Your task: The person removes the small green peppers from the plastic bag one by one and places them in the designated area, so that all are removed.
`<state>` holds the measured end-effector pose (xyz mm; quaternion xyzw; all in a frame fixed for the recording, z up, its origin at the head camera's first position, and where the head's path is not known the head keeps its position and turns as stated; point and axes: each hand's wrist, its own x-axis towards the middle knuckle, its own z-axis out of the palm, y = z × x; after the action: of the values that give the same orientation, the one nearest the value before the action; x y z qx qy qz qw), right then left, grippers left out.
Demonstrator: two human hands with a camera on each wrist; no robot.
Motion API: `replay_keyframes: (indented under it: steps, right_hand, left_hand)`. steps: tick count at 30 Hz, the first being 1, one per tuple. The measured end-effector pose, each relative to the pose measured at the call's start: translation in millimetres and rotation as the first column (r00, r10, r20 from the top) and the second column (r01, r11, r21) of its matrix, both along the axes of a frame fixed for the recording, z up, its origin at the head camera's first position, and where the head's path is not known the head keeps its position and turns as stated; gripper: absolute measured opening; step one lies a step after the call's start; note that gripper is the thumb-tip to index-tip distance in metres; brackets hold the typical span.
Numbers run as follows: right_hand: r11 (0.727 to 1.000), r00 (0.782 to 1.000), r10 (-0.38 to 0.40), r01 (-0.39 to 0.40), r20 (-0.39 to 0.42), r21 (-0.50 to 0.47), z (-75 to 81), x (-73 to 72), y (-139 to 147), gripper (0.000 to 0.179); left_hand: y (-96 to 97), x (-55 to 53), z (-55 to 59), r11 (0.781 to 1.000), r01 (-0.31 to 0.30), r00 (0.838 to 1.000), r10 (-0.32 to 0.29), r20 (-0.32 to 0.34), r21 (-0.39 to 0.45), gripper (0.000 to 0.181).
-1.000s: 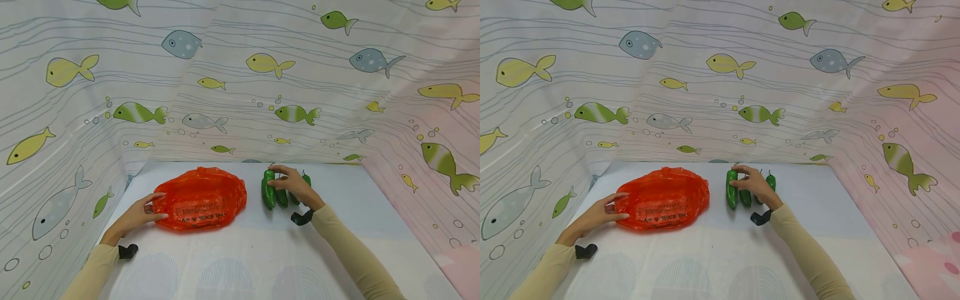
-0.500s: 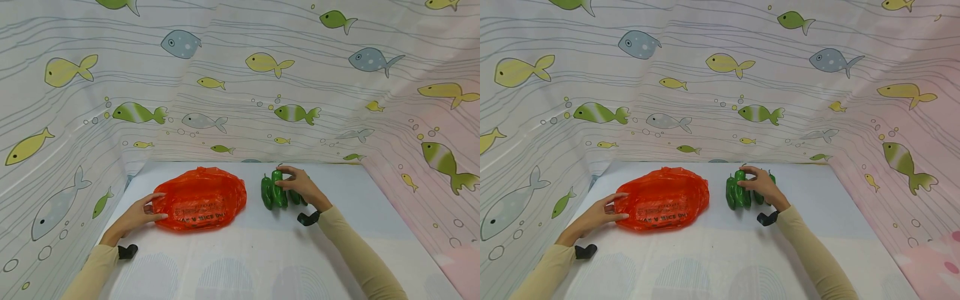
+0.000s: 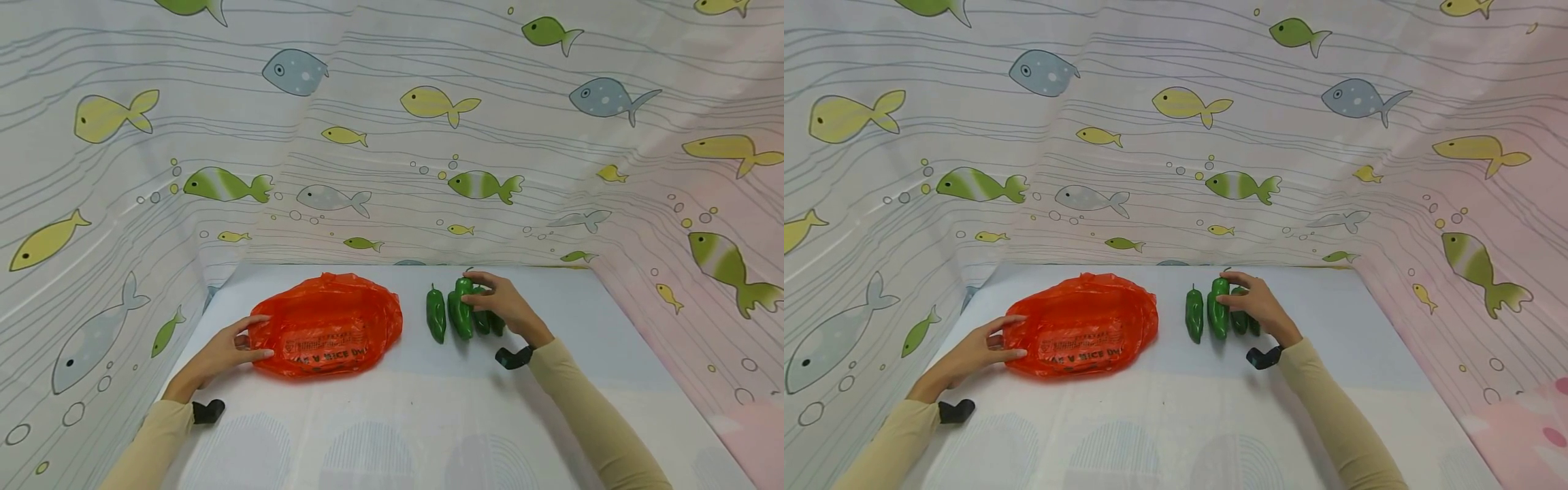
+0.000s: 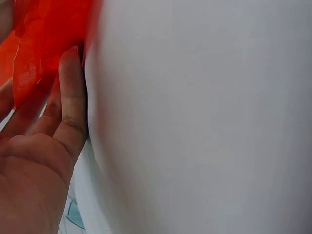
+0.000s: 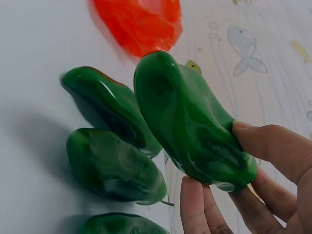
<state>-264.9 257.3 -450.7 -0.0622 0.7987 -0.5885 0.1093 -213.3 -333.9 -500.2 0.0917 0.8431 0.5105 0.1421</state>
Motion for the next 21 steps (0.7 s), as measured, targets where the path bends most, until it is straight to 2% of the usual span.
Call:
replay_keyframes:
  steps: [9, 21]
  right_hand:
    - [0.999, 0.999, -0.034, 0.034, -0.003, 0.036, -1.4, 1.5, 13.8, 0.07]
    - [0.998, 0.998, -0.064, 0.064, -0.015, 0.001, -2.4, 9.6, 36.1, 0.073]
  left_hand:
    - [0.7, 1.3, 1.5, 1.0, 0.002, 1.0, -0.002, -0.001, 0.005, 0.084]
    - [0.4, 0.6, 1.1, 1.0, 0.002, 1.0, -0.002, 0.008, 0.02, 0.083]
